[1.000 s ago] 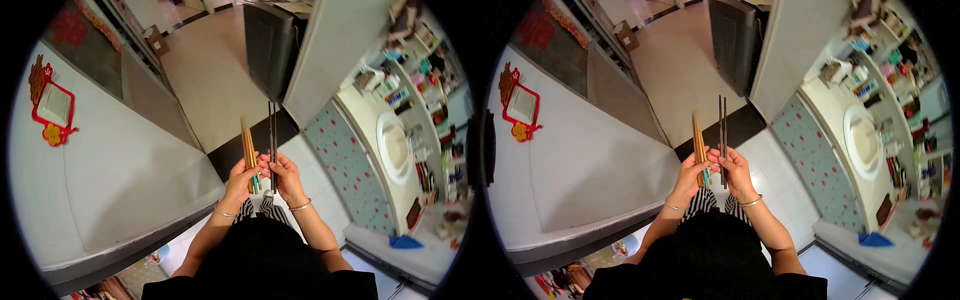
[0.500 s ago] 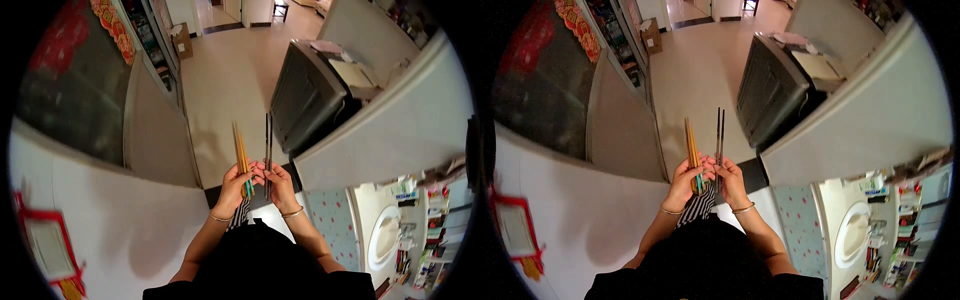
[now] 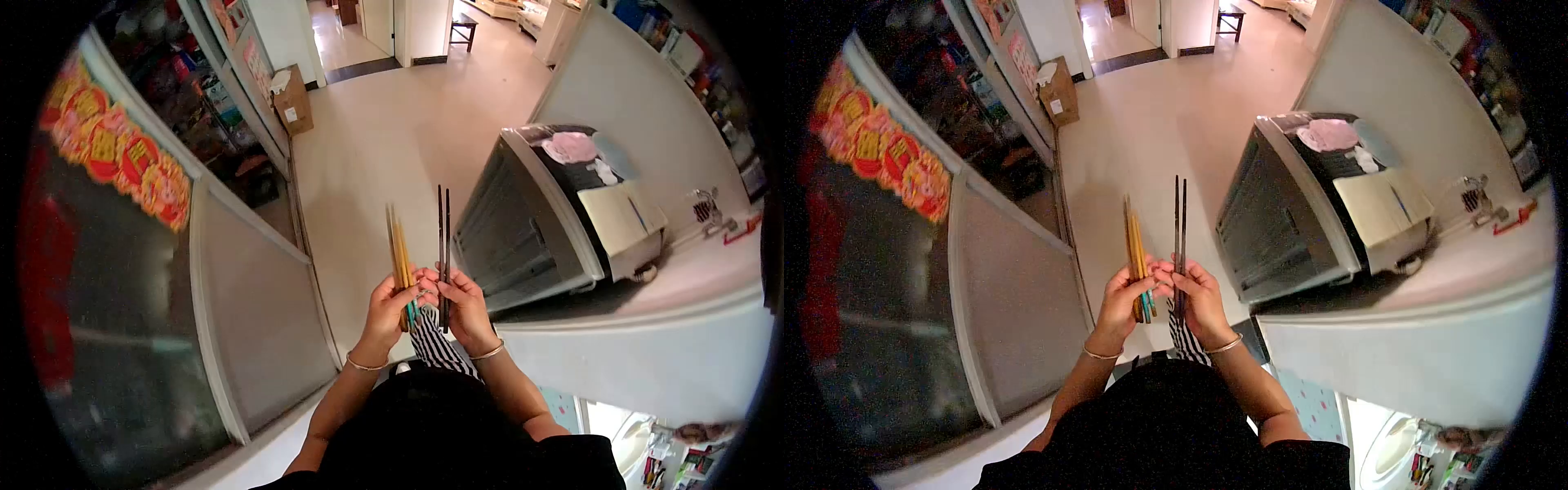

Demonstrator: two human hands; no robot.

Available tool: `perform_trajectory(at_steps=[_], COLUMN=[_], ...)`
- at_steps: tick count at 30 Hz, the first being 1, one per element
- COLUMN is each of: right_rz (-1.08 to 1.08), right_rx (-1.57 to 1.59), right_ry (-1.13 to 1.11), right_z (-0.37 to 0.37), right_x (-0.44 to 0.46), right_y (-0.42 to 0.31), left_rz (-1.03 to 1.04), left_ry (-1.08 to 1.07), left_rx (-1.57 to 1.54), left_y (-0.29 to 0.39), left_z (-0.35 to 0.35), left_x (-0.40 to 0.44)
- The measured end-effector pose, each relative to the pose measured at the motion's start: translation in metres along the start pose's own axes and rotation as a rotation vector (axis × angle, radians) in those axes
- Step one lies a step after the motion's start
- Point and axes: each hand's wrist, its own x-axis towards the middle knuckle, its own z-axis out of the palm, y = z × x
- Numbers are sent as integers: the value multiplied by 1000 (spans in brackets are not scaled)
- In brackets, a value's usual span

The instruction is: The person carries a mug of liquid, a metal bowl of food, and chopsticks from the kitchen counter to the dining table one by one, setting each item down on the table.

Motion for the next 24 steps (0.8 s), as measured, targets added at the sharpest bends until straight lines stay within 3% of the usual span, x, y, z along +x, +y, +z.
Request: perform_trajectory(at_steps=[5, 7, 12, 24], right_rz=[-12, 11, 69, -71], right_rx=[29, 39, 9, 64], right_ry=[-80, -99, -88, 157], right_z=[6, 21, 42, 10], right_x=[145, 200, 323, 624], right_y=[-43, -63, -124, -226], left_rz=[20, 3, 13, -129], left_ry=[27, 184, 152, -36], left_rx=[6, 45, 58, -19], left_y=[51, 82, 137, 164], left_z=[5, 13, 25, 19], left_x=[137, 186, 309, 663])
